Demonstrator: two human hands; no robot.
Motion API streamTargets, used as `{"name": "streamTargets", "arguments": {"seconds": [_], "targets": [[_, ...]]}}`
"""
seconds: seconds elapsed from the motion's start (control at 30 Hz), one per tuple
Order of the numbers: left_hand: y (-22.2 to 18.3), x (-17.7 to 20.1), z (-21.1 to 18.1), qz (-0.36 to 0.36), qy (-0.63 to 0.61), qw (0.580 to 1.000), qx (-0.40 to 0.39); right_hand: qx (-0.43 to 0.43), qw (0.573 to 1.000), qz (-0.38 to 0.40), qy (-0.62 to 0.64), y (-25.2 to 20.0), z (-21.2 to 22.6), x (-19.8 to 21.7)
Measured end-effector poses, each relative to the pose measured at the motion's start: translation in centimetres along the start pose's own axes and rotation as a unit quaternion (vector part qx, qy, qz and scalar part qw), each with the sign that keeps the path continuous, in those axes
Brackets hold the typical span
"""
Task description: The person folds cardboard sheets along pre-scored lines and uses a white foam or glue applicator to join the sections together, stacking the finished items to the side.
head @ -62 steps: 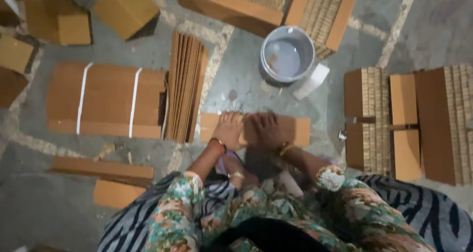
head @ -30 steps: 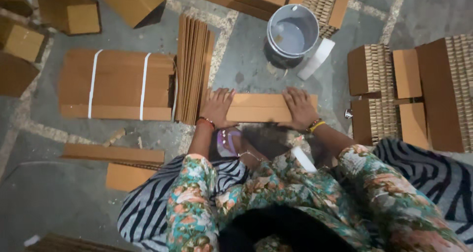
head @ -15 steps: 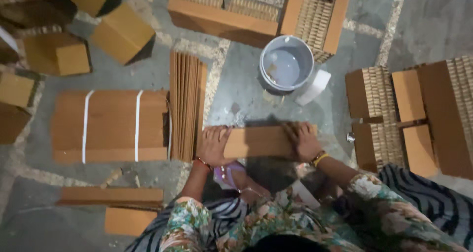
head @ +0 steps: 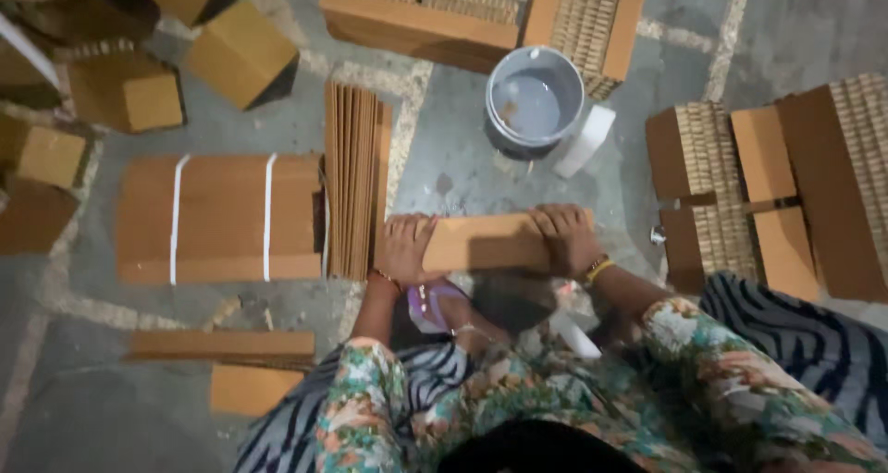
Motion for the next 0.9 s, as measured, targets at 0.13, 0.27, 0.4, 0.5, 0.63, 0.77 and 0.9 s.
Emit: {"name": "streamTargets", "arguments": {"seconds": [0.13, 0.27, 0.4, 0.5, 0.63, 0.77, 0.9], "targets": [[0.7, -0.2, -0.1, 0.023, 0.020, 0.999, 0.014, 0.032, 0.997, 0.008, -0.072, -0.6, -0.5, -1.1], [1.1, 0.4, -0.9, 0.047, 0.062, 0.997, 0.029, 0.035, 0.998, 0.023, -0.043, 0.0, -0.6, -1.8], [1.7, -2.3, -2.6, 0.123, 0.067, 0.987, 0.078, 0.064, 0.996, 0.010, -0.066, 1.9, 2.2, -3.6], [3.4, -3.3, -4.6, 0.077, 0.045, 0.994, 0.062, 0.085, 0.995, -0.036, -0.033, 3.9, 4.1, -4.6], [3.5, -3.4, -5.2, 0.053, 0.040, 0.997, 0.050, 0.066, 0.993, -0.077, -0.052, 4.3, 4.5, -7.7], [3.6, -3.4, -4.6, 0.084, -0.007, 0.994, 0.064, 0.033, 0.996, -0.020, -0.078, 4.6, 2.9, -10.7], [3.9, -3.7, -4.5, 0.107, -0.010, 0.992, 0.071, 0.036, 0.999, -0.009, -0.027, 4.3, 3.0, -11.8]]}}
Point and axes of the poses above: each hand's wrist, its own y-axis towards the middle knuckle, its own x-axis out of the back of the hand, z = x × y, the point moved 9 cm from there along y, towards the middle knuckle, and after that the axes turned 6 degrees about x, right-handed, at the moved point
